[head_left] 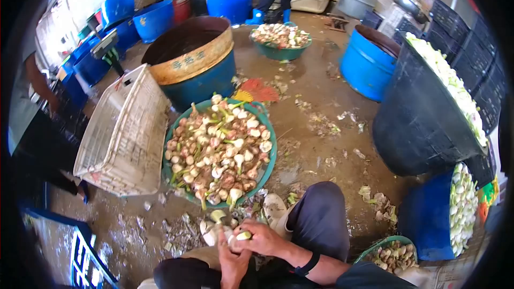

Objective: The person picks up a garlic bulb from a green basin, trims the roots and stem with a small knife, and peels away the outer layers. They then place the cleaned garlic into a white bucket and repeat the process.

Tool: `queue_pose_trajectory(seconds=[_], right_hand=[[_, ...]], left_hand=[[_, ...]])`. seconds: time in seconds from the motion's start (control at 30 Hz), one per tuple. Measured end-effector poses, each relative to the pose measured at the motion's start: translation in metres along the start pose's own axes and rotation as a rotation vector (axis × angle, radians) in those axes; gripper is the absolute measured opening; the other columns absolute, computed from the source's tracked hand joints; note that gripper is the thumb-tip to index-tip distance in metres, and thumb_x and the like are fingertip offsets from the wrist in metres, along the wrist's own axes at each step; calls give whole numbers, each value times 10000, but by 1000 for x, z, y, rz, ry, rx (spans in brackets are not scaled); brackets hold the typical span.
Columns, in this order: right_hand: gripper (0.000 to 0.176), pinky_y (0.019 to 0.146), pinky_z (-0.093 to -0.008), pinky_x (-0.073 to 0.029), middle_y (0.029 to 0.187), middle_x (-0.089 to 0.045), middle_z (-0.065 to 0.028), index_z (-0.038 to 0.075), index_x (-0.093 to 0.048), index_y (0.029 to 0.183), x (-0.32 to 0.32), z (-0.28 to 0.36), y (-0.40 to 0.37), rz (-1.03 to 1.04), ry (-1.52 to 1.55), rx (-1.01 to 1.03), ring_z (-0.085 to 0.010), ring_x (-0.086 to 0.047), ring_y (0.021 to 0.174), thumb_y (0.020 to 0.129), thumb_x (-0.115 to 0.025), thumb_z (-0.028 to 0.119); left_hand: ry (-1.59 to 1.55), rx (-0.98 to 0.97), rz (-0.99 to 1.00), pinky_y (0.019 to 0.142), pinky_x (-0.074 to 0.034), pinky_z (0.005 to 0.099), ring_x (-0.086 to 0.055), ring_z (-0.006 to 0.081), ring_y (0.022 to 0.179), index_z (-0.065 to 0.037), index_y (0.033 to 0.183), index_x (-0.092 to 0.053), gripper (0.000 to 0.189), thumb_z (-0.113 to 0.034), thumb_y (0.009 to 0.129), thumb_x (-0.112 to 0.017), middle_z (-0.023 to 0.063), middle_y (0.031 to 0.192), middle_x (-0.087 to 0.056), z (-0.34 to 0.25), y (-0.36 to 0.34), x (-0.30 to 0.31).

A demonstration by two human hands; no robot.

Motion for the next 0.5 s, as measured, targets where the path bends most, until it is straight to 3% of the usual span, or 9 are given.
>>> queue_pose_trajectory(seconds=[0.03,0.07,0.1,0.13,0.2,0.23,0.3,0.4,0.5], right_hand=[[305,795,-322,-462,913,-606,-80,38,-607,1029,-3,-6,-1,44,-85,-54,-195,-593,897,801,-697,219],[241,761,-318,-481,904,-620,-82,35,-613,964,-1,-12,-3,-41,-96,-38,-169,-600,847,805,-681,203],[184,670,-314,-502,823,-625,-64,42,-597,942,4,-14,-4,-65,46,-77,-141,-602,742,818,-656,164],[140,583,-289,-498,737,-601,-41,51,-582,945,4,-27,-5,-58,271,-149,-105,-582,656,827,-632,107],[130,548,-261,-484,724,-584,-25,35,-557,939,13,-21,-8,-14,470,-168,-98,-574,623,819,-603,24],[116,565,-266,-482,743,-573,-20,31,-558,927,16,-10,-9,46,566,-223,-98,-566,636,819,-593,9],[98,625,-264,-471,838,-543,-24,24,-562,905,21,3,-11,115,531,-198,-102,-555,719,814,-598,26],[146,592,-258,-467,781,-578,-13,18,-562,914,27,4,-8,108,382,-61,-77,-551,674,812,-644,82],[147,601,-254,-464,792,-583,-16,16,-562,910,30,-5,-6,48,323,-87,-85,-553,672,821,-652,91]], left_hand=[[104,-31,49,791,-480,287,-536,155,952,19,1450,-109,924,-4,745,-706,117,1129,-516,-7,1,-2],[159,-120,95,781,-486,284,-555,142,918,13,1450,-141,898,-5,749,-703,101,1073,-550,-19,-1,-1],[-142,175,151,762,-492,279,-576,138,858,-4,1449,-185,863,6,750,-691,97,1030,-586,3,-8,-2],[-127,98,167,734,-494,276,-584,131,815,-28,1458,-186,856,20,754,-671,93,1002,-599,-9,-6,-1],[138,-25,213,680,-482,263,-574,108,766,-33,1445,-254,785,54,749,-606,66,1026,-575,-16,-6,10],[110,16,194,747,-498,295,-599,214,856,17,1298,-438,556,32,768,-603,145,1139,-537,-18,-7,16],[259,-12,147,736,-500,337,-606,293,832,24,1220,-501,464,10,768,-603,166,1083,-573,-30,-4,19],[437,-185,89,741,-494,388,-590,364,850,28,1064,-581,283,-23,788,-608,184,972,-607,-38,-2,20],[541,-283,21,724,-495,426,-591,382,847,27,926,-605,141,-45,805,-615,182,896,-625,-39,-5,22]])
Point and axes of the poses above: each hand's wrist, its own y-axis towards the middle knuckle, its own x-axis out of the back of the hand, z = x × y, the point moved 7 cm from there along y, towards the middle knuckle
